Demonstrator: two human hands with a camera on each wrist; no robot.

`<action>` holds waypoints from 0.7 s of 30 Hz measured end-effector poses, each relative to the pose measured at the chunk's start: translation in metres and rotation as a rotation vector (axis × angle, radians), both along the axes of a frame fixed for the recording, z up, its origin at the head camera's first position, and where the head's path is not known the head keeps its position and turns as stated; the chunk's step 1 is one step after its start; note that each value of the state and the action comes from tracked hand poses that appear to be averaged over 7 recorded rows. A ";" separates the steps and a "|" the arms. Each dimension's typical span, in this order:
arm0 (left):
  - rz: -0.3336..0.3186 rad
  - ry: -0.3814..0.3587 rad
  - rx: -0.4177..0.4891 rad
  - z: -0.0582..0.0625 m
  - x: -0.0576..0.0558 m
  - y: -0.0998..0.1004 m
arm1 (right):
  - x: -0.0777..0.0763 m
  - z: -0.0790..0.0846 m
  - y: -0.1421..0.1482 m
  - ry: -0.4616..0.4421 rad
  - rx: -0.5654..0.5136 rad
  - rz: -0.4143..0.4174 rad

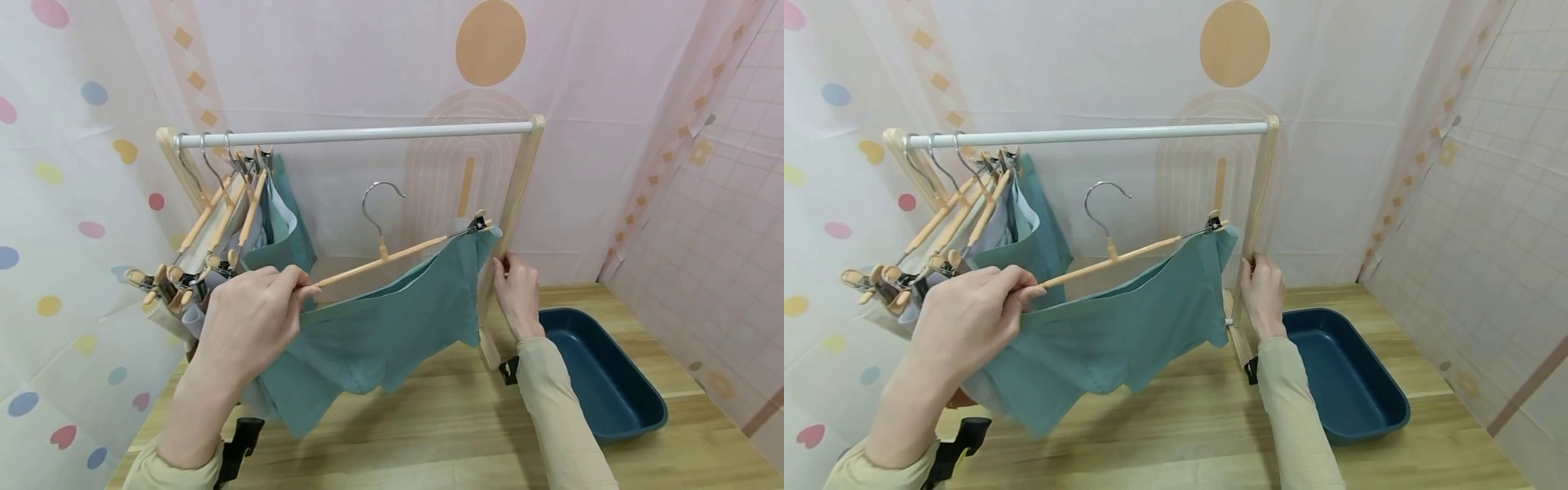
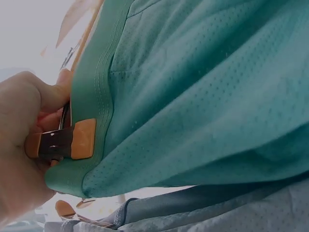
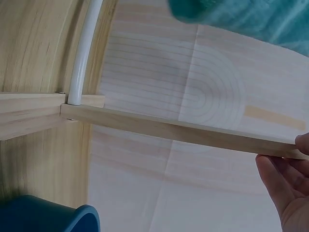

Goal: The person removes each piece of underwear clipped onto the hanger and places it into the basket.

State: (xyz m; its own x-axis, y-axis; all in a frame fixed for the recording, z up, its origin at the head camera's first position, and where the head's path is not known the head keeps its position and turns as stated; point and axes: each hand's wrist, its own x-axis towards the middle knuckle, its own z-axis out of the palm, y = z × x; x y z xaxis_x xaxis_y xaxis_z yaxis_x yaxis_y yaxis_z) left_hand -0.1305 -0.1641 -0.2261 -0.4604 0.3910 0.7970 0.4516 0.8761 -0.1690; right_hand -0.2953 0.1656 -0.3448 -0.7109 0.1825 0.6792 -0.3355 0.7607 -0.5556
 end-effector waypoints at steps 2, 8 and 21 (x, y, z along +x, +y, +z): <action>-0.027 0.004 -0.005 0.000 -0.001 0.001 | 0.000 0.000 0.000 -0.002 -0.002 -0.001; -0.112 -0.018 0.006 0.000 -0.002 0.002 | -0.001 0.000 0.000 0.005 -0.009 0.005; -0.045 -0.305 0.081 0.007 0.005 0.015 | 0.007 0.002 0.001 -0.102 0.026 0.002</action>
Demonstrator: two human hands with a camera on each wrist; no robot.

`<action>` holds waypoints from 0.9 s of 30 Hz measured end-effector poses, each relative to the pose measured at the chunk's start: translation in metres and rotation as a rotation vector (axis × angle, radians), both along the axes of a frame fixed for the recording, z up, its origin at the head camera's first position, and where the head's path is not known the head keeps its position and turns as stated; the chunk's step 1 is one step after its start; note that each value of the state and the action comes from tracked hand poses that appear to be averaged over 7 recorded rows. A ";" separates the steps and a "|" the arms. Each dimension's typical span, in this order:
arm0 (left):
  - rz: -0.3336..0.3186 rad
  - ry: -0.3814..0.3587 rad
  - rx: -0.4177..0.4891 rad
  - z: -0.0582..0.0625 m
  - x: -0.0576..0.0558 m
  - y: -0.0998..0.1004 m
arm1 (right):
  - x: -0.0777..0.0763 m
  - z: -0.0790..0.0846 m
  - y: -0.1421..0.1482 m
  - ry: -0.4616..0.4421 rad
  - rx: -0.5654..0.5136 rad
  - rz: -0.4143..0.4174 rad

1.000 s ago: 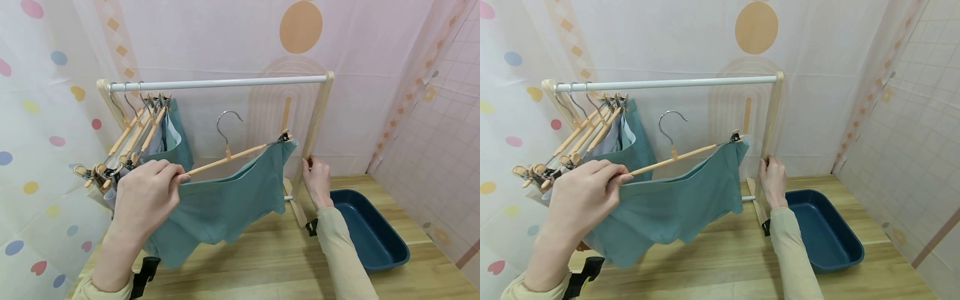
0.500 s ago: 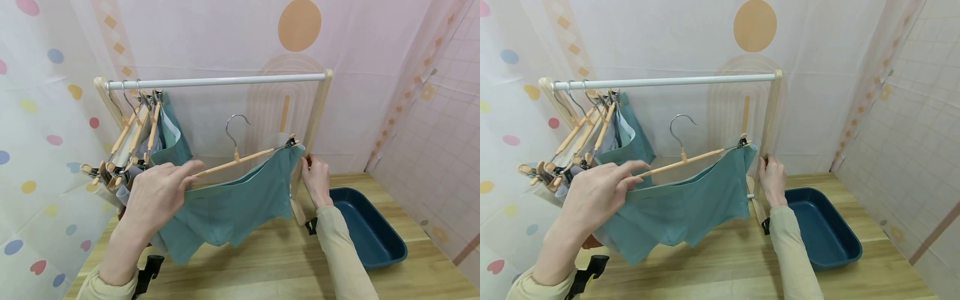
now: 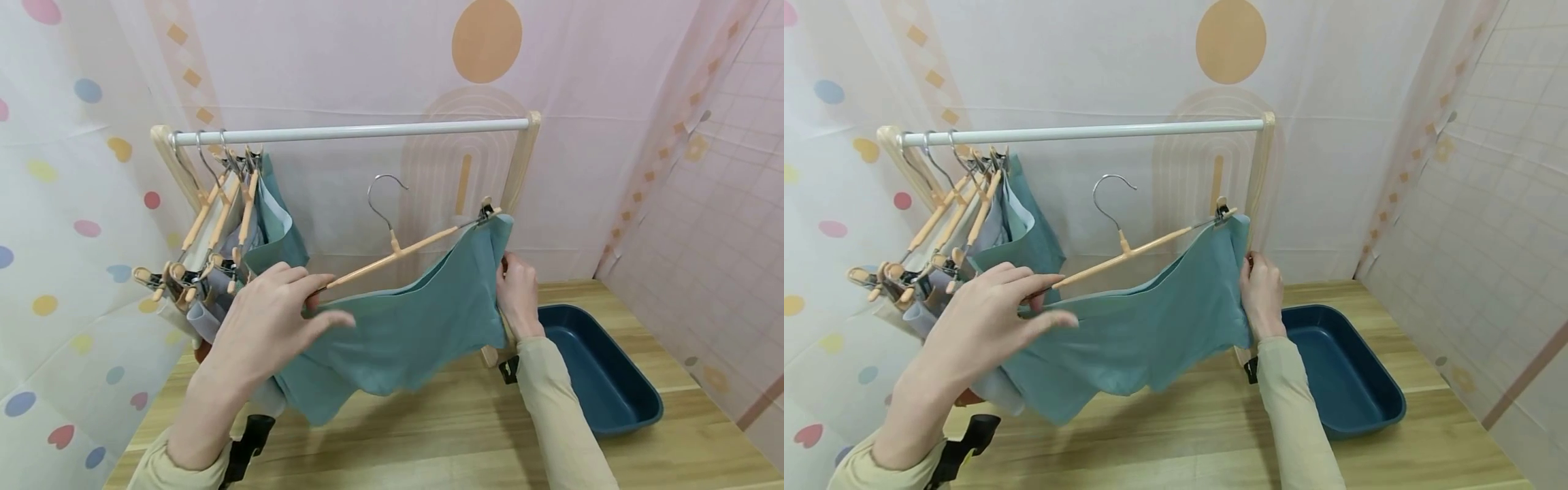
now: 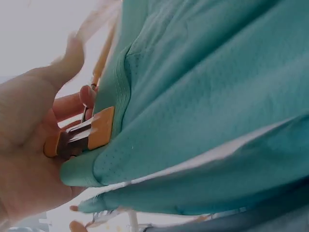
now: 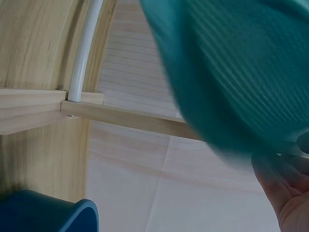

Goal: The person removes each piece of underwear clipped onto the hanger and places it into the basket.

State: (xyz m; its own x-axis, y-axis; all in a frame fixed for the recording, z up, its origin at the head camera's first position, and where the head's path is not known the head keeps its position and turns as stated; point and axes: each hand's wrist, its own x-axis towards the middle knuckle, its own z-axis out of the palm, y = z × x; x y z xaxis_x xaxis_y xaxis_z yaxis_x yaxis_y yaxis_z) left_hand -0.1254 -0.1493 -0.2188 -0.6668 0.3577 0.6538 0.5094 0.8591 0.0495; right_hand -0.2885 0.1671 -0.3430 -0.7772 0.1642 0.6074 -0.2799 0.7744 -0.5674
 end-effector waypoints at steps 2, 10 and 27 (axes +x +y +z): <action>0.031 -0.030 0.003 0.001 0.000 0.002 | 0.001 0.001 0.001 -0.009 0.009 0.005; 0.075 -0.003 -0.019 -0.004 -0.002 0.004 | 0.008 0.001 0.006 0.026 -0.009 0.060; 0.032 0.068 0.025 -0.013 -0.004 -0.001 | 0.042 0.035 0.039 0.070 -0.518 1.226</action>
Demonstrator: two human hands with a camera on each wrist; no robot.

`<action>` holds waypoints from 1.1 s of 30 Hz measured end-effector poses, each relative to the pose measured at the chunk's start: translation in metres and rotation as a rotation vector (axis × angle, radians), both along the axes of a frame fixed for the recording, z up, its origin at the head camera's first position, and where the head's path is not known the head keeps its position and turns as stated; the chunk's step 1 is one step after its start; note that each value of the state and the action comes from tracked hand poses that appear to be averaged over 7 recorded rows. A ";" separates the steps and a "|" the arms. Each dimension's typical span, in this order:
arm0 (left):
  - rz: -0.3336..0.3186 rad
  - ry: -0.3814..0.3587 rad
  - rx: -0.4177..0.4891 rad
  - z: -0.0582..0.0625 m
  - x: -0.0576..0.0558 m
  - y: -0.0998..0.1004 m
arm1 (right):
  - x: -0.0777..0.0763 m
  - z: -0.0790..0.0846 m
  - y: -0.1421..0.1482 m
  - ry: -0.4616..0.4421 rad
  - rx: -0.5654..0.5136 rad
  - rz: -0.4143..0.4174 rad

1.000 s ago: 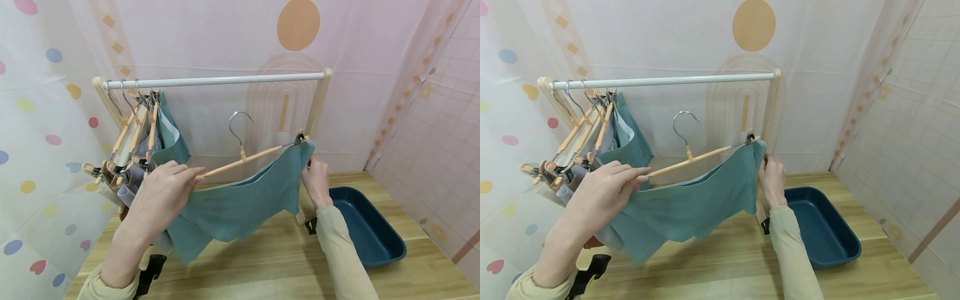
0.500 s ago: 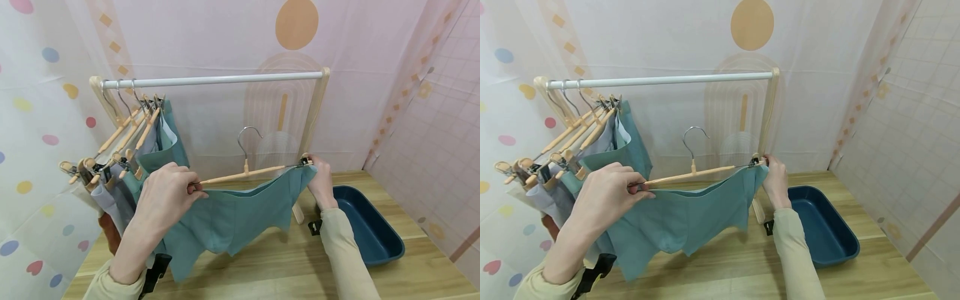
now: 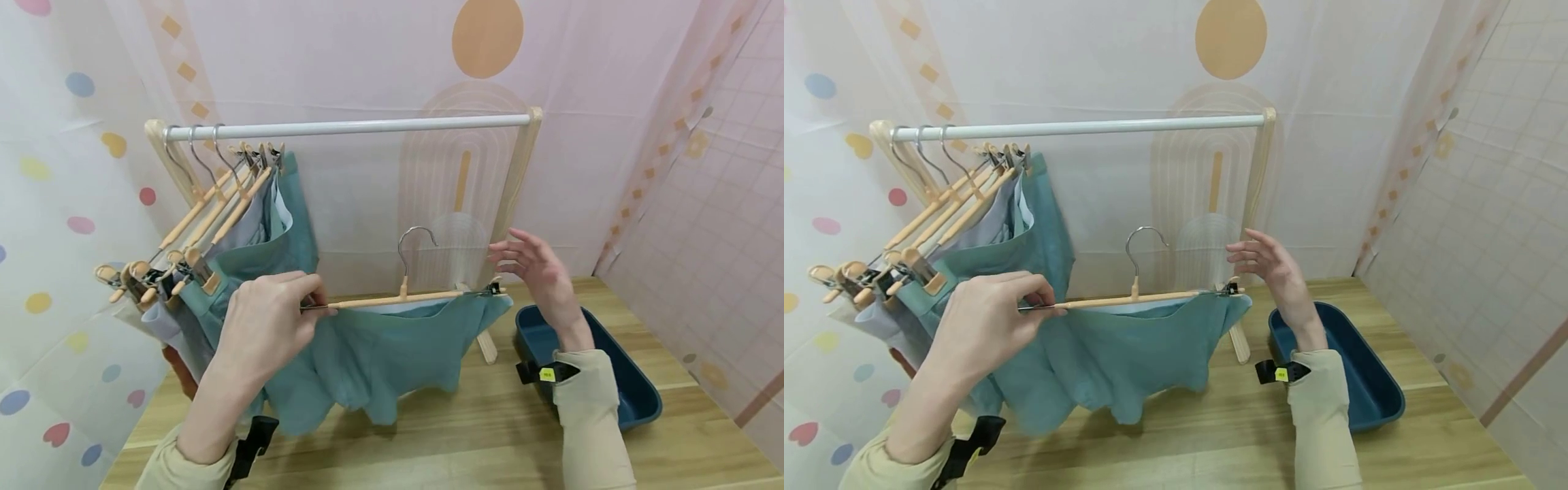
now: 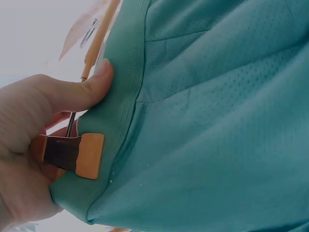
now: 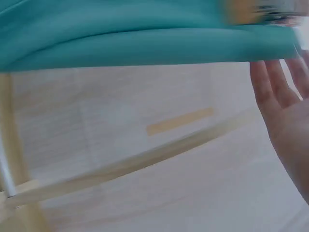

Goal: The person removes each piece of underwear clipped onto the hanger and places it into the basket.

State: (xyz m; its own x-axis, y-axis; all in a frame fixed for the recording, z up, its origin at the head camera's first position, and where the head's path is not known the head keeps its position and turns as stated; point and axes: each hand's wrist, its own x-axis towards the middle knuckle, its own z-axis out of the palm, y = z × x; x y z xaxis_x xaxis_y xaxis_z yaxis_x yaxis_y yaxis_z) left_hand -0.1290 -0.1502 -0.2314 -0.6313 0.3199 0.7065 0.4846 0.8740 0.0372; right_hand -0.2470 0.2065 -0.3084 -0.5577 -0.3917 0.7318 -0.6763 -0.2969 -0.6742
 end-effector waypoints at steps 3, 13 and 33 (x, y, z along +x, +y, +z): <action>0.003 -0.012 0.015 -0.002 -0.001 -0.002 | 0.008 0.012 0.002 0.083 0.195 -0.088; -0.104 0.036 0.066 -0.005 -0.008 -0.009 | 0.009 0.043 -0.008 0.355 0.588 -0.461; -0.191 0.089 0.023 0.001 -0.012 -0.019 | 0.016 0.090 -0.005 0.407 0.718 -0.479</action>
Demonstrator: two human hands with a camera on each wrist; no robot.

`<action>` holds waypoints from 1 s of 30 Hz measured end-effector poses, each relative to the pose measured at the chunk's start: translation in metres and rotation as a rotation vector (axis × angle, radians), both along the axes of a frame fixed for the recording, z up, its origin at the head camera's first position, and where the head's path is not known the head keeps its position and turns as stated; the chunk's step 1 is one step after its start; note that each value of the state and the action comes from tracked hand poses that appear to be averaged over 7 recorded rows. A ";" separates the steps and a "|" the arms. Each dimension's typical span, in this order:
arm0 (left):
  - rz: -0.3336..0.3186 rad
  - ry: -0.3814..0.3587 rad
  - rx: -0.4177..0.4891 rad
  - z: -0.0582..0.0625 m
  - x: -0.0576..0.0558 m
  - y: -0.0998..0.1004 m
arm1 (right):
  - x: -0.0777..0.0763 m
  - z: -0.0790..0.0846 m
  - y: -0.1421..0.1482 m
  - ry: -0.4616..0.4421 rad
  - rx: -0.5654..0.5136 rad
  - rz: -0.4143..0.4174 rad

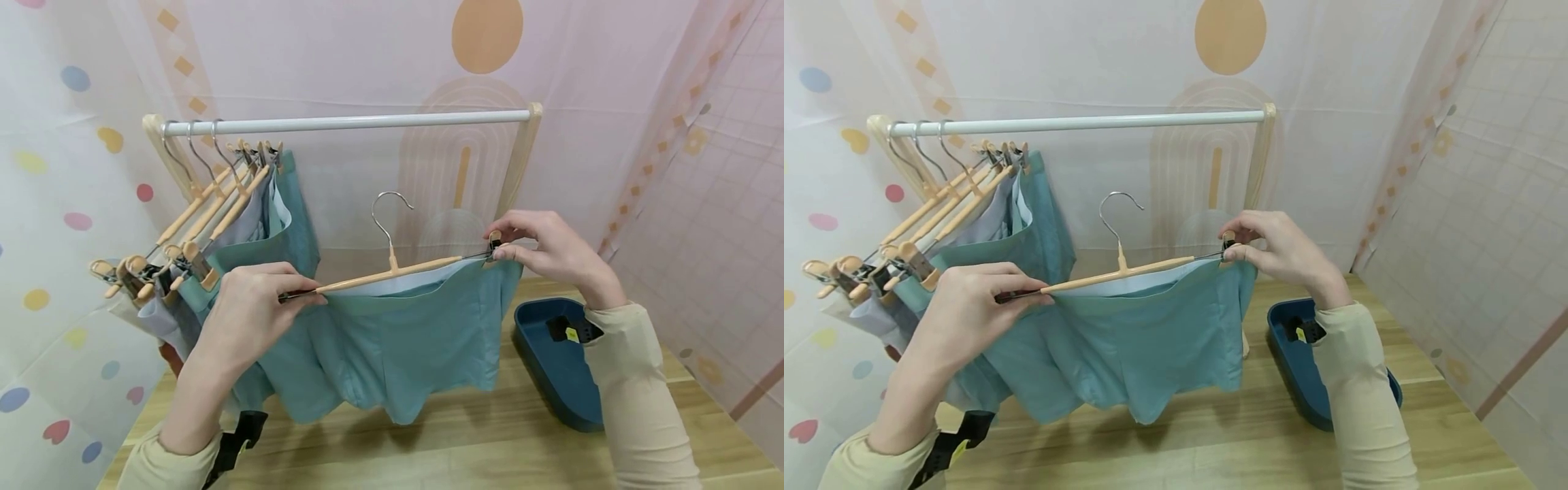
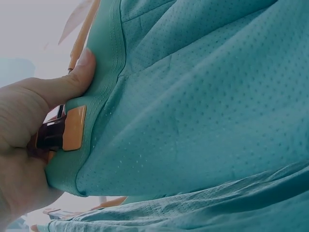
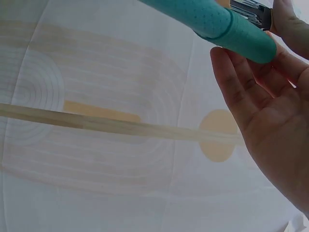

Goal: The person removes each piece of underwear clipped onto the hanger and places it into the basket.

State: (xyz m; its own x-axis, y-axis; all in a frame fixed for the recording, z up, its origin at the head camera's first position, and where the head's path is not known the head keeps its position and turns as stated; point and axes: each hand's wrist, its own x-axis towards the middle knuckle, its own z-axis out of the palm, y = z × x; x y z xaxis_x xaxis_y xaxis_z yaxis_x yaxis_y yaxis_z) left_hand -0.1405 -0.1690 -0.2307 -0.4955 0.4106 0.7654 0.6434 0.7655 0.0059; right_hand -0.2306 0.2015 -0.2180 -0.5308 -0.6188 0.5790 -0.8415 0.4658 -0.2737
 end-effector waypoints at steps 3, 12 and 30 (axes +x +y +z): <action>-0.007 0.004 -0.001 0.002 0.000 -0.001 | -0.001 0.003 0.000 -0.011 -0.021 0.017; -0.005 0.032 0.012 0.009 0.000 0.001 | -0.003 0.010 0.002 -0.018 -0.066 0.034; 0.002 0.047 0.012 0.015 -0.002 0.002 | 0.003 0.015 0.002 -0.011 -0.113 0.014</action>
State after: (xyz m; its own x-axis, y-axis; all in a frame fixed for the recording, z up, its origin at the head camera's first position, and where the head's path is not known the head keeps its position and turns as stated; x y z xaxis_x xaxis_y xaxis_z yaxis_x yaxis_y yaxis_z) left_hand -0.1425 -0.1672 -0.2156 -0.4597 0.3999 0.7929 0.6415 0.7670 -0.0148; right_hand -0.2279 0.2030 -0.2025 -0.5289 -0.5577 0.6397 -0.8446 0.4195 -0.3326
